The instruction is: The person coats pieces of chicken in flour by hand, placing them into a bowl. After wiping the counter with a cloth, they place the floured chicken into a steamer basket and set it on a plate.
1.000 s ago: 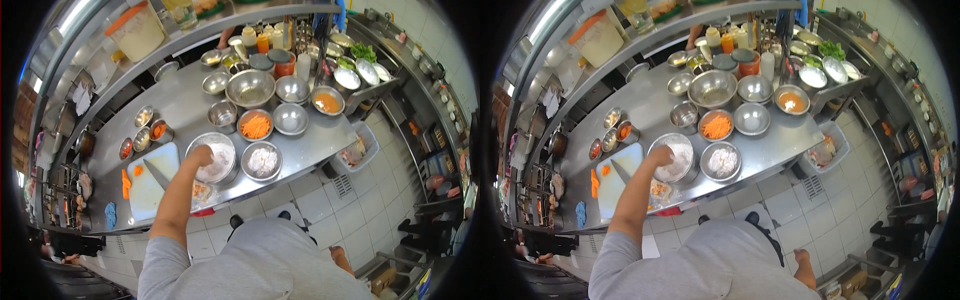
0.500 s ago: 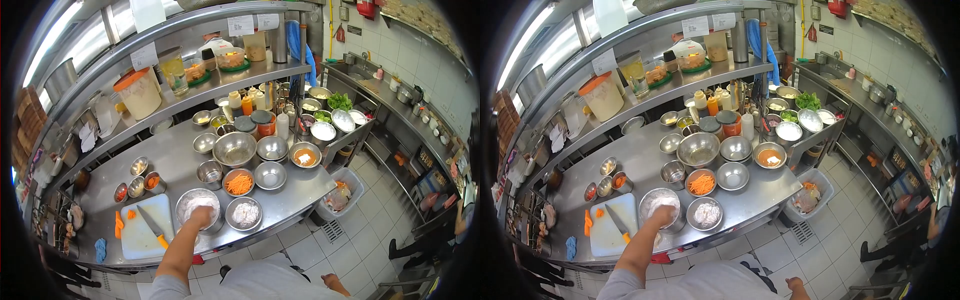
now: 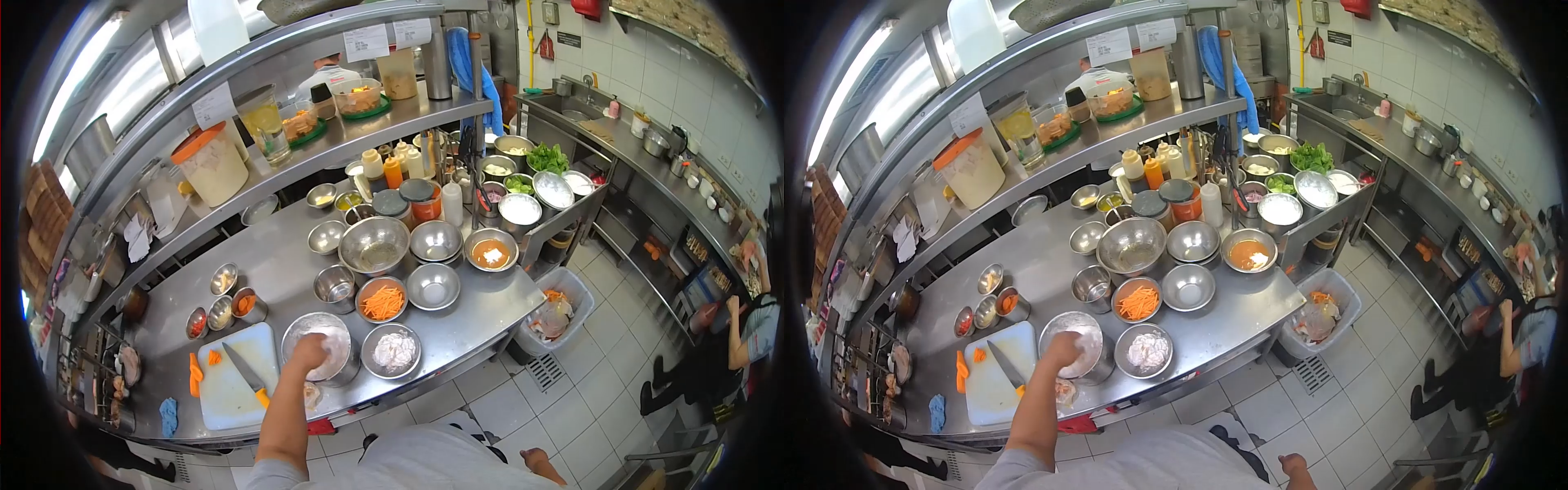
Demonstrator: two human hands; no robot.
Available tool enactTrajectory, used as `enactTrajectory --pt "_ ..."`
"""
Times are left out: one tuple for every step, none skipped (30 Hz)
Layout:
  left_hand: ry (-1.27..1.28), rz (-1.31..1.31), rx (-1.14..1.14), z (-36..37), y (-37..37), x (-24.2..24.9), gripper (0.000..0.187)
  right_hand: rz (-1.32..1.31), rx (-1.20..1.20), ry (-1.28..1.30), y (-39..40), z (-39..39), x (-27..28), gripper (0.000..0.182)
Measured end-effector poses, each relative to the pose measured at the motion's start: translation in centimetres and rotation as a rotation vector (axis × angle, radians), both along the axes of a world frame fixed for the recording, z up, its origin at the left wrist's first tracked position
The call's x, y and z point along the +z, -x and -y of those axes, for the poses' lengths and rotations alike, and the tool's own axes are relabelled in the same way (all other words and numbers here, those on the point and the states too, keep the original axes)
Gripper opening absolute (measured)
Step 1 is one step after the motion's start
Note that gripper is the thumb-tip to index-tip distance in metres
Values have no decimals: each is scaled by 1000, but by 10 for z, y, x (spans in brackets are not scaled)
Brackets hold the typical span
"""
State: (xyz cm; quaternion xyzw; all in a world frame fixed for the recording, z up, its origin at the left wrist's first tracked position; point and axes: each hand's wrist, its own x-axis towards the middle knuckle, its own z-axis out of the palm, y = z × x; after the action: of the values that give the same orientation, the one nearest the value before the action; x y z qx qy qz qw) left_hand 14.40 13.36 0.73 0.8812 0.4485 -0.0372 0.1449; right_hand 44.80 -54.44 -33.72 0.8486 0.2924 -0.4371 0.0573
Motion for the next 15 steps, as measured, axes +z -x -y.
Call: enactTrajectory --pt "-6 97 54 5 0 12 49 -5 -1 2 0 5 -12 59" --pt "-13 193 110 12 1 23 51 10 35 -44 0 8 -25 59" --pt "-10 186 112 5 6 11 51 25 71 -90 1 13 -34 58" --pt "21 85 21 -7 13 -10 51 19 74 -85 4 8 -20 58" --pt "55 -13 -69 -14 22 -23 50 -21 18 -28 3 0 0 58" --pt "65 -16 -65 -16 29 -25 50 -59 -37 32 4 -5 18 58" --pt "83 14 -12 -19 31 -20 53 -61 -32 42 3 -4 23 58" --pt "104 42 44 -23 31 -18 55 -49 -64 -17 3 -5 28 58" --pt "177 191 193 -10 24 9 58 -40 -91 -69 2 5 11 57" --pt "252 334 355 1 17 37 60 18 -33 -90 -1 10 -7 57" --pt "224 351 338 -15 25 31 63 67 32 -105 -3 27 -46 56" --pt "233 407 222 6 12 78 56 60 44 -97 -2 30 -44 56" --pt "451 574 159 -15 24 61 44 53 54 -92 -4 34 -43 56" --pt "557 744 294 23 -8 112 36 1 -18 -41 -5 26 -18 56" --pt "475 692 253 28 -18 125 38 -37 -96 -4 -6 19 -3 56"
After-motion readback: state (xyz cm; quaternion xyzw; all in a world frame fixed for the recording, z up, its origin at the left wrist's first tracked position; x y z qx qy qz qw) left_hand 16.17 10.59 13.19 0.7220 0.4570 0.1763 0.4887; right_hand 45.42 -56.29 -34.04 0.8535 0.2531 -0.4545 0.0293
